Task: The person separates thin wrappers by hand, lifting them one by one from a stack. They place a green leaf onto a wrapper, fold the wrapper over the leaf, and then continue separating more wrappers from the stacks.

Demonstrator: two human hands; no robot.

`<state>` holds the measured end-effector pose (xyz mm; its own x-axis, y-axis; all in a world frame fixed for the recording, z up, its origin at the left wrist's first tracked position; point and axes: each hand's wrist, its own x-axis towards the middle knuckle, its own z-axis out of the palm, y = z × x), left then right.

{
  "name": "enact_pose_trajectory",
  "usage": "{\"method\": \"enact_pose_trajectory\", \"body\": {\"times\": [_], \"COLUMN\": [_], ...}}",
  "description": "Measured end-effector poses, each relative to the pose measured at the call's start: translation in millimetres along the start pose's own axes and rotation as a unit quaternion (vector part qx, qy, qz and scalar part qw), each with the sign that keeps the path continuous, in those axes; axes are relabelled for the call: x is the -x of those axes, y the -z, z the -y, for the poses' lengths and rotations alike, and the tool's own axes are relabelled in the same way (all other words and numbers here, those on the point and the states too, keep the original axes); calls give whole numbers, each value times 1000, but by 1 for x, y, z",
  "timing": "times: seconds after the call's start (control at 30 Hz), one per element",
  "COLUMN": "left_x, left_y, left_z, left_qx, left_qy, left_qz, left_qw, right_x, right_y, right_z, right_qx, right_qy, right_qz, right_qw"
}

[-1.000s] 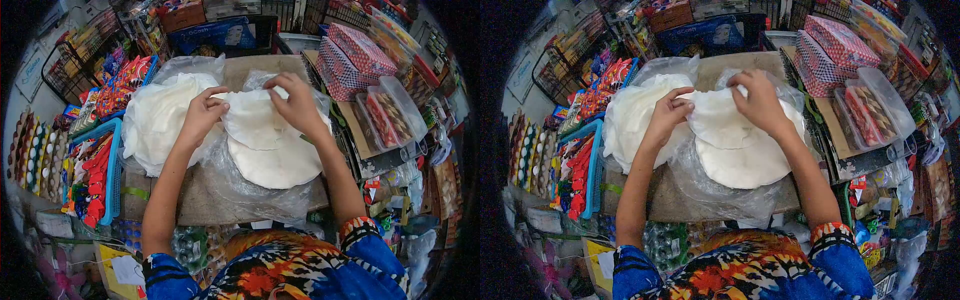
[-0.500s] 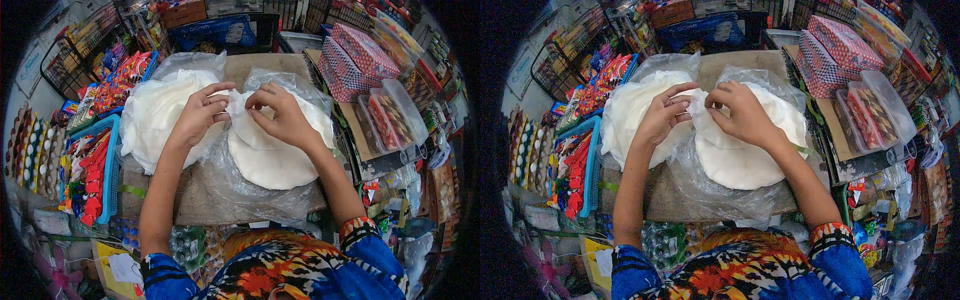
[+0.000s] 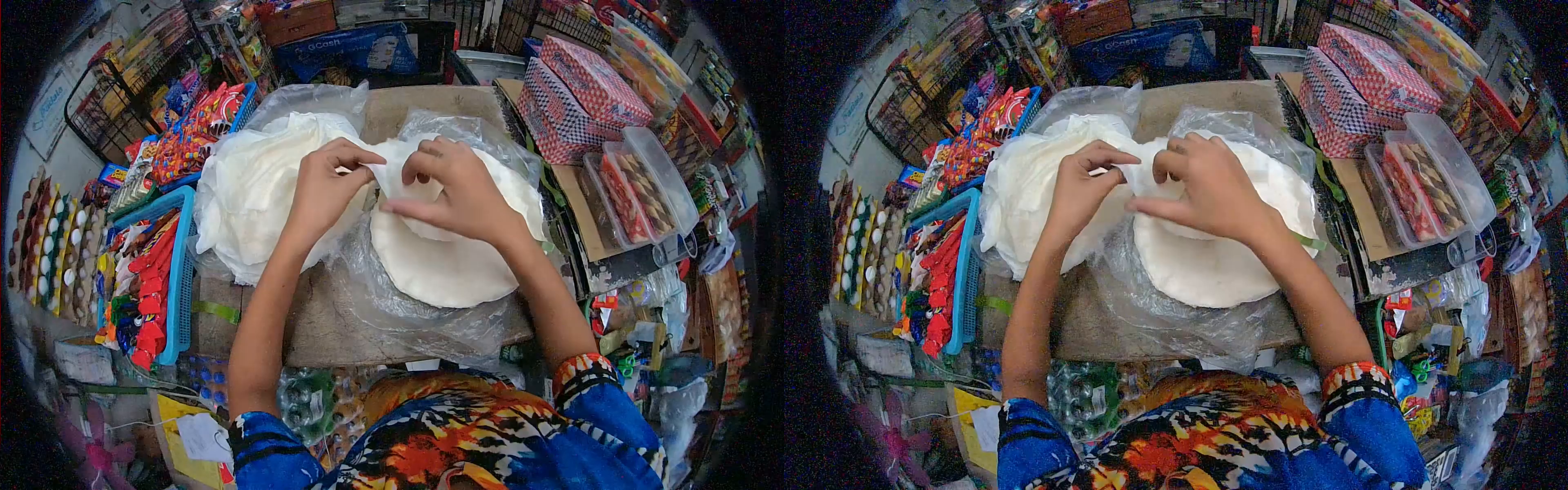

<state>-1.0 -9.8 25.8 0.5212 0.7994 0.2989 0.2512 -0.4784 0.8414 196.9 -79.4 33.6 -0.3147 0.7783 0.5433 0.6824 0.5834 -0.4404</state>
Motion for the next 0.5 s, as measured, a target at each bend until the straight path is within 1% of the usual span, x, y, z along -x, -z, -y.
{"method": "enact_pose_trajectory", "body": {"times": [0.07,0.1,0.17,0.2,0.27,0.3,0.37,0.5], "left_x": [0,-1,-4,-5,-6,-6,-5,-4], "left_y": [-1,-1,0,1,3,2,0,-10], "left_z": [-3,-1,7,7,8,8,10,9], "left_qx": [-31,-32,-60,-61,-119,-119,-94,-50], "left_qy": [5,5,-66,-66,-101,-101,-108,-96], "left_qz": [-78,-77,-140,-139,-160,-160,-143,-162], "left_qw": [996,997,986,986,975,975,979,981], "right_x": [2,4,7,8,8,8,6,7], "right_y": [-2,-4,-10,-10,-6,-5,-6,-18], "right_z": [7,5,-1,-1,-4,-2,5,13], "right_qx": [137,136,220,219,194,195,204,223], "right_qy": [12,12,-13,-15,-51,-52,-42,-31], "right_qz": [26,25,83,82,119,119,100,104], "right_qw": [990,990,972,972,972,972,973,969]}}
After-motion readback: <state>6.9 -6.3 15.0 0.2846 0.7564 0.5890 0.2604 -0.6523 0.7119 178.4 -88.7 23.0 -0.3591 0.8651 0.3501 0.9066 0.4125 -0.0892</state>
